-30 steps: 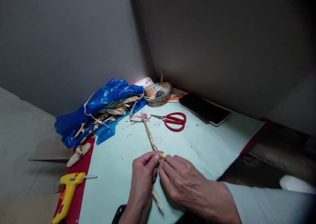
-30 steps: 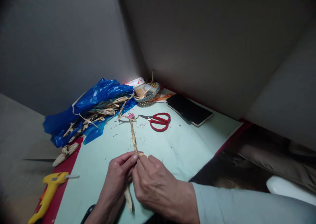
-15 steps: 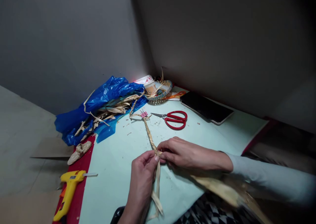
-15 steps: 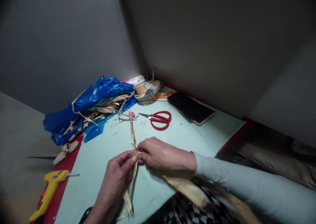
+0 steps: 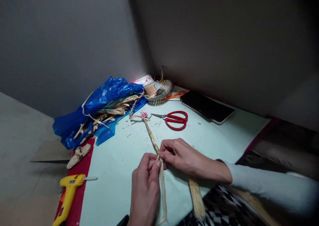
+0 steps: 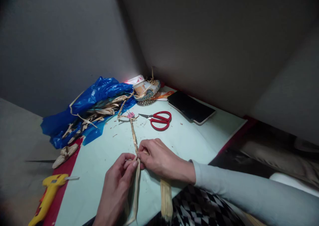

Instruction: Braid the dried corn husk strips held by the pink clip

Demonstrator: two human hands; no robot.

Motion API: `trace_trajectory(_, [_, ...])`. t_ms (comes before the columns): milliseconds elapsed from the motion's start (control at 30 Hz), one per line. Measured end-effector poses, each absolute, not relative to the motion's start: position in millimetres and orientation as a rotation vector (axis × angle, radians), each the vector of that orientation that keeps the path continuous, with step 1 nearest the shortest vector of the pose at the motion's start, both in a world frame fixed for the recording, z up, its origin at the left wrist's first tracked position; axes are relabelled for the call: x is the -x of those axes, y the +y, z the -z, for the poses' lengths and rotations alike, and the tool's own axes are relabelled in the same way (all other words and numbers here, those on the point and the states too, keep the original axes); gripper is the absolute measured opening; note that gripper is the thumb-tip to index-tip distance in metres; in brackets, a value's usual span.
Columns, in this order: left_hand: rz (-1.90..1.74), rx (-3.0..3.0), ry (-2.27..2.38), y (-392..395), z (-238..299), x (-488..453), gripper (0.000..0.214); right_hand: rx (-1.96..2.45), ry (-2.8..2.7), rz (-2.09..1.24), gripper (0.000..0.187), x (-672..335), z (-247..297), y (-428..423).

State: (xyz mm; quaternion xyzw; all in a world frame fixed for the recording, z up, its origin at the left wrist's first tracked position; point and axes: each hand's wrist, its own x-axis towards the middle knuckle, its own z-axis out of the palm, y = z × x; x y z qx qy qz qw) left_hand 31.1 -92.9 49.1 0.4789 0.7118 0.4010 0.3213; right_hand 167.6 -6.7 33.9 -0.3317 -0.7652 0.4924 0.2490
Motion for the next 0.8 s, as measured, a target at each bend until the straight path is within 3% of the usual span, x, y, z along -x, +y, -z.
trace_trajectory(133, [-0.898, -1.524, 2.046, -102.5, -55.7, -31.9, 0.024, 0.982, -2.071, -1.229, 0.016, -168.5, -39.9, -10.3])
trace_trajectory(300, [-0.897, -2.266, 2.152, -111.7, -39.3, -48.9, 0.025, 0.930, -1.968, -1.361, 0.016, -168.5, -39.4, -10.0])
trace_trajectory(500, [-0.289, -2.790, 2.377, -115.9, -17.9, -73.8, 0.040, 0.812, -1.753, -1.738, 0.017, -169.0, -29.9, -3.5])
trace_trajectory(567, [-0.396, -2.709, 2.351, -119.3, -17.2, -75.7, 0.041, 0.742, -1.650, -1.867, 0.016, -169.2, -29.3, -2.6])
trace_trajectory(667, [-0.797, -2.392, 2.151, -121.3, -30.3, -65.3, 0.026, 0.668, -1.529, -1.961, 0.013, -169.9, -29.1, -1.1])
trace_trajectory(733, [-1.084, -2.046, 2.018, -116.2, -47.4, -50.6, 0.011, 0.648, -1.506, -1.970, 0.013, -170.3, -29.2, -0.2])
trace_trajectory(800, [-1.241, -1.587, 2.069, -105.5, -64.3, -35.3, 0.010, 0.631, -1.507, -1.968, 0.015, -170.6, -30.0, 0.1])
